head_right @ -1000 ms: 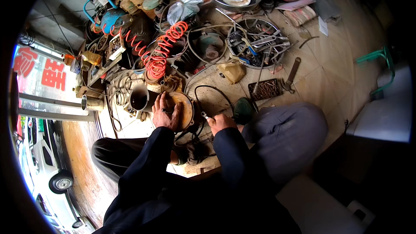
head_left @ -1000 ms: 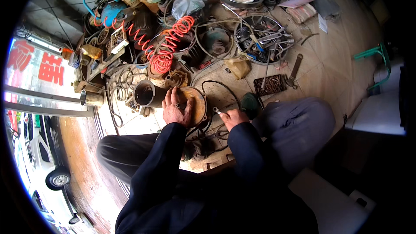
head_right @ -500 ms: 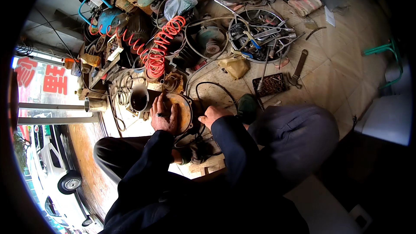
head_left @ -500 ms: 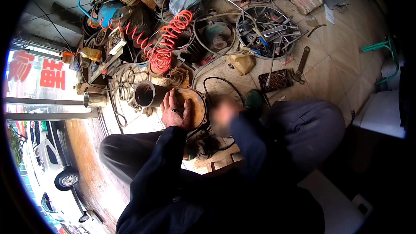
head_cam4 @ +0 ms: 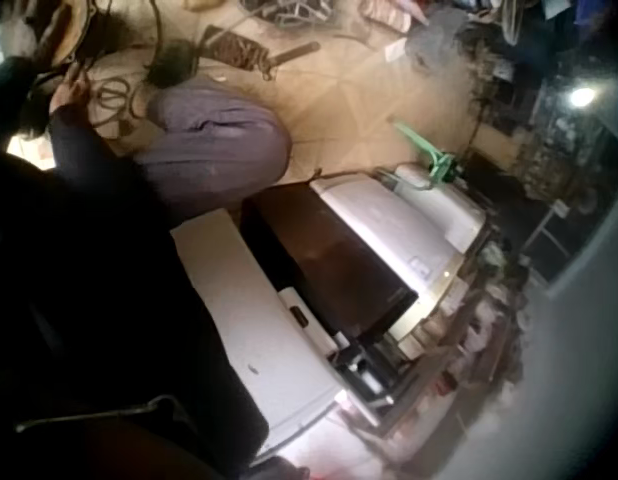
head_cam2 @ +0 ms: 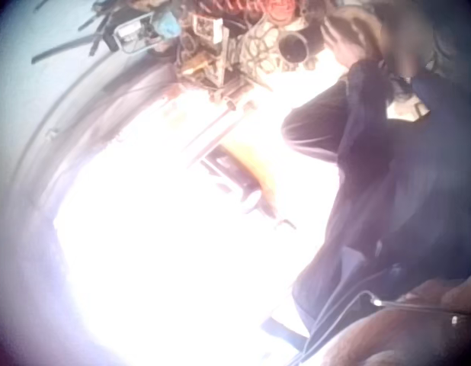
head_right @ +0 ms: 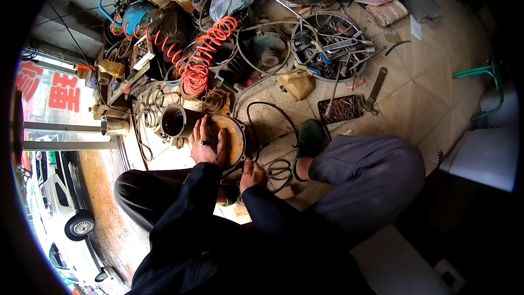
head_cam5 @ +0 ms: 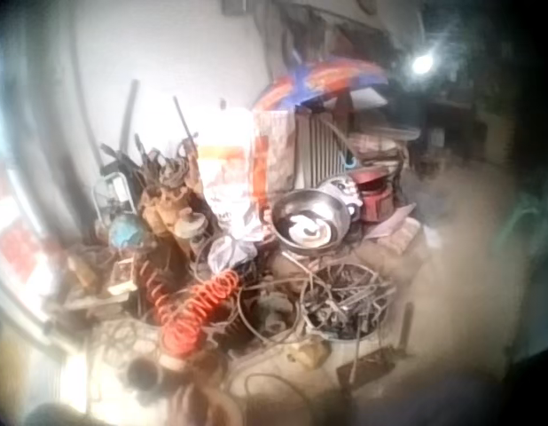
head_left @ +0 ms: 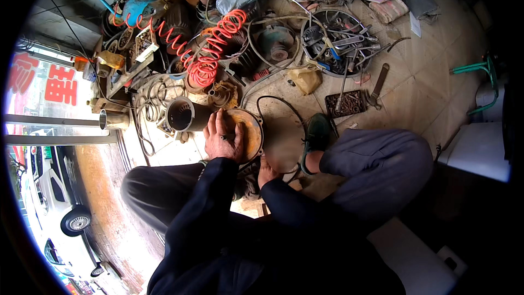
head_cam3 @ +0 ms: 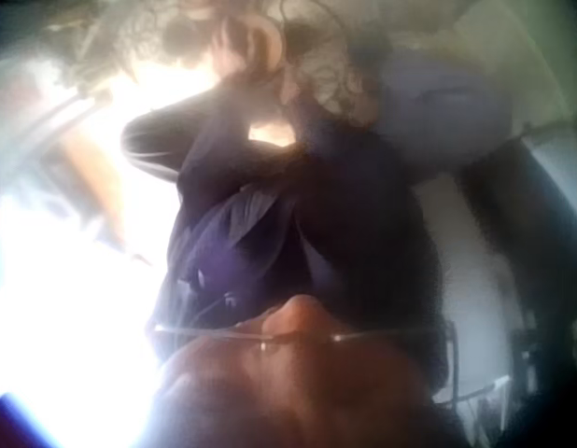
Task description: The person sits on the floor of a cluttered workshop and works on a circular mechanical component, likely a brake drum. They use a small metal tool to scrape and clean the inner surface of the part, rotating it periodically to access different areas.
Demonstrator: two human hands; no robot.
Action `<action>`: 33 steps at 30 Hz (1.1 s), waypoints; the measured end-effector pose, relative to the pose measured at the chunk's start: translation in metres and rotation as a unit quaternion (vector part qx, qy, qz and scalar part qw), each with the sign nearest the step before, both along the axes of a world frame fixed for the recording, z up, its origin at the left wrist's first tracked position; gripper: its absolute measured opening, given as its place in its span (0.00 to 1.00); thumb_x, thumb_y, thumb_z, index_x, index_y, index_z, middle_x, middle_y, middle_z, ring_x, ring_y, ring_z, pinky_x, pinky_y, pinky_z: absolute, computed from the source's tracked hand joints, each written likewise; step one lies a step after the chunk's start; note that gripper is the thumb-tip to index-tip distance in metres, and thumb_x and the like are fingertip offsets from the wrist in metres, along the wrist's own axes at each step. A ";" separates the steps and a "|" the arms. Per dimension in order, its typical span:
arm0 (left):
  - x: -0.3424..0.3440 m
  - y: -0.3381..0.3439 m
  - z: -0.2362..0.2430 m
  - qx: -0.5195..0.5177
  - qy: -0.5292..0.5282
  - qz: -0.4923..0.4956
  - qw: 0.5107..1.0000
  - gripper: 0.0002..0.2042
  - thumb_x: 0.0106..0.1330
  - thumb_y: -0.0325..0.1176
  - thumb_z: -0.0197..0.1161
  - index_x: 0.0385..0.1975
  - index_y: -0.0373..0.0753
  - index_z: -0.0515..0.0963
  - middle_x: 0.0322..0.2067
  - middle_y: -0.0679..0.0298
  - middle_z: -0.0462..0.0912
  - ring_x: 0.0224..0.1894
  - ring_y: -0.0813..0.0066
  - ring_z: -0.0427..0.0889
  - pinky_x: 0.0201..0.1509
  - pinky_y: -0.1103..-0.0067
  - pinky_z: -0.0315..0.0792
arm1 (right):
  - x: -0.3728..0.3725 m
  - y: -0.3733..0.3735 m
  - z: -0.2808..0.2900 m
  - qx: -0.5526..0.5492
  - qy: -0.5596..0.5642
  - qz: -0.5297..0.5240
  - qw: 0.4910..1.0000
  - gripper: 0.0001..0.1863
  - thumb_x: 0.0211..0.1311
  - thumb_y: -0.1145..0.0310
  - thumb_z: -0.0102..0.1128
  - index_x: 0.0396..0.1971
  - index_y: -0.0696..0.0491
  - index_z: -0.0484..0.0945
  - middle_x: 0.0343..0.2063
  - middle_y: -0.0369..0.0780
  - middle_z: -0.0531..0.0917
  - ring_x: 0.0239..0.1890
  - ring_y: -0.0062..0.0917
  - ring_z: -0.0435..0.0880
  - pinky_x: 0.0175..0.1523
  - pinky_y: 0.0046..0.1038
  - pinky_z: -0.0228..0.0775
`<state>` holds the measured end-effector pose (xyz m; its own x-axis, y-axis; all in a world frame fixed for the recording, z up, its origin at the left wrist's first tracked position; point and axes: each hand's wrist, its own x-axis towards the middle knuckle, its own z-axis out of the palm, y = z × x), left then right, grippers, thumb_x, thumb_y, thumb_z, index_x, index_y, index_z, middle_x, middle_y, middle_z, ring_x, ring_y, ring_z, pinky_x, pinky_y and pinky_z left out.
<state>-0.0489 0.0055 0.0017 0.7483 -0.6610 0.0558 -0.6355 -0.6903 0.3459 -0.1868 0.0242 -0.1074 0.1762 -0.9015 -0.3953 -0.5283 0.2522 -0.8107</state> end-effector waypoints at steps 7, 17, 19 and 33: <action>0.000 0.000 0.001 -0.003 0.017 0.011 1.000 0.32 0.66 0.47 0.63 0.69 0.46 0.65 0.67 0.53 0.68 0.65 0.46 0.68 0.69 0.60 0.65 | -0.034 -0.064 -0.015 -0.125 -0.019 0.124 0.984 0.27 0.68 0.45 0.55 0.25 0.57 0.82 0.26 0.55 0.82 0.32 0.53 0.82 0.39 0.47 0.74; 0.003 0.002 -0.001 -0.009 0.012 0.000 1.000 0.32 0.66 0.47 0.63 0.69 0.45 0.66 0.66 0.52 0.68 0.65 0.46 0.68 0.68 0.60 0.65 | -0.015 -0.150 0.065 0.082 0.207 0.407 0.886 0.25 0.62 0.43 0.63 0.36 0.54 0.85 0.40 0.50 0.87 0.45 0.44 0.87 0.51 0.43 0.78; 0.001 0.000 -0.002 -0.014 0.012 -0.004 1.000 0.32 0.66 0.47 0.64 0.69 0.45 0.66 0.66 0.52 0.68 0.65 0.46 0.68 0.68 0.60 0.65 | -0.012 -0.156 0.055 0.080 0.199 0.433 0.876 0.22 0.64 0.50 0.62 0.42 0.55 0.82 0.43 0.51 0.85 0.46 0.43 0.86 0.52 0.42 0.77; 0.001 -0.002 -0.003 -0.020 0.005 -0.014 1.000 0.32 0.65 0.46 0.64 0.68 0.44 0.66 0.66 0.50 0.69 0.64 0.45 0.69 0.67 0.60 0.66 | 0.004 -0.209 0.121 0.084 0.210 0.553 0.802 0.26 0.59 0.45 0.68 0.39 0.55 0.86 0.42 0.50 0.86 0.48 0.40 0.85 0.54 0.41 0.75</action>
